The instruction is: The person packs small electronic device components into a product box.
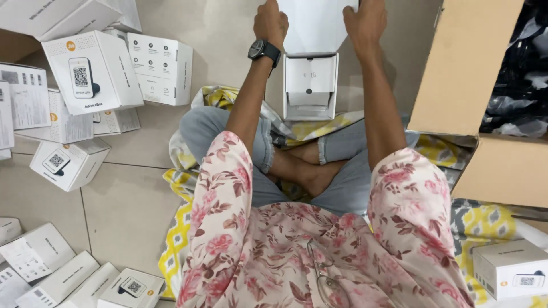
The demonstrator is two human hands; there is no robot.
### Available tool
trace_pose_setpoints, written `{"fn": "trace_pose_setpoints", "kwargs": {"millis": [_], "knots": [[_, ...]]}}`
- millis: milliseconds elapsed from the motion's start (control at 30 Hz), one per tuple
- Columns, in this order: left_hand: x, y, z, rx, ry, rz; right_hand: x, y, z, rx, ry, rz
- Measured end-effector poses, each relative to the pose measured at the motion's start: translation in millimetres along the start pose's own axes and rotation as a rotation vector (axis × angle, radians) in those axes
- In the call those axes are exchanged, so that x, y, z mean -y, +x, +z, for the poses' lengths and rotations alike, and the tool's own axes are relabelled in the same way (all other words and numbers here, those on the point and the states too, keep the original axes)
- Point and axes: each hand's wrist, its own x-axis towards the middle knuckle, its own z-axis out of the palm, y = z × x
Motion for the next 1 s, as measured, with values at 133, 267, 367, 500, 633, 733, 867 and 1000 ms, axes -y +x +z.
{"fn": "trace_pose_setpoints", "kwargs": {"millis": [133,267,367,500,633,733,867,1000], "knots": [[-60,-34,-106,-0.204,-0.261,0.281,26,-39,-32,-0.123,0.043,-0.062],[-45,-104,-88,-0.057,-0.14,0.125,83,-92,-58,-0.057,0.242,0.119],[-26,-142,-66,0.08,-0.064,0.015,51,-142,-11,-0.05,0.166,0.105],[-46,-156,-95,0.079,-0.304,-0.032,41,-170,14,-0.126,-0.094,0.027],[-28,-161,-86,-0.072,-0.385,0.085,54,-174,3,-0.295,-0.001,-0.117],[-29,-163,-89,-0.134,-0.373,0.197,37,-189,18,-0.267,0.02,-0.088],[-3,-168,-55,0.013,-0.212,0.167,18,-200,32,-0.184,0.102,-0.021],[12,-168,-47,-0.02,-0.127,0.217,-2,-202,47,-0.111,0.106,-0.144]]}}
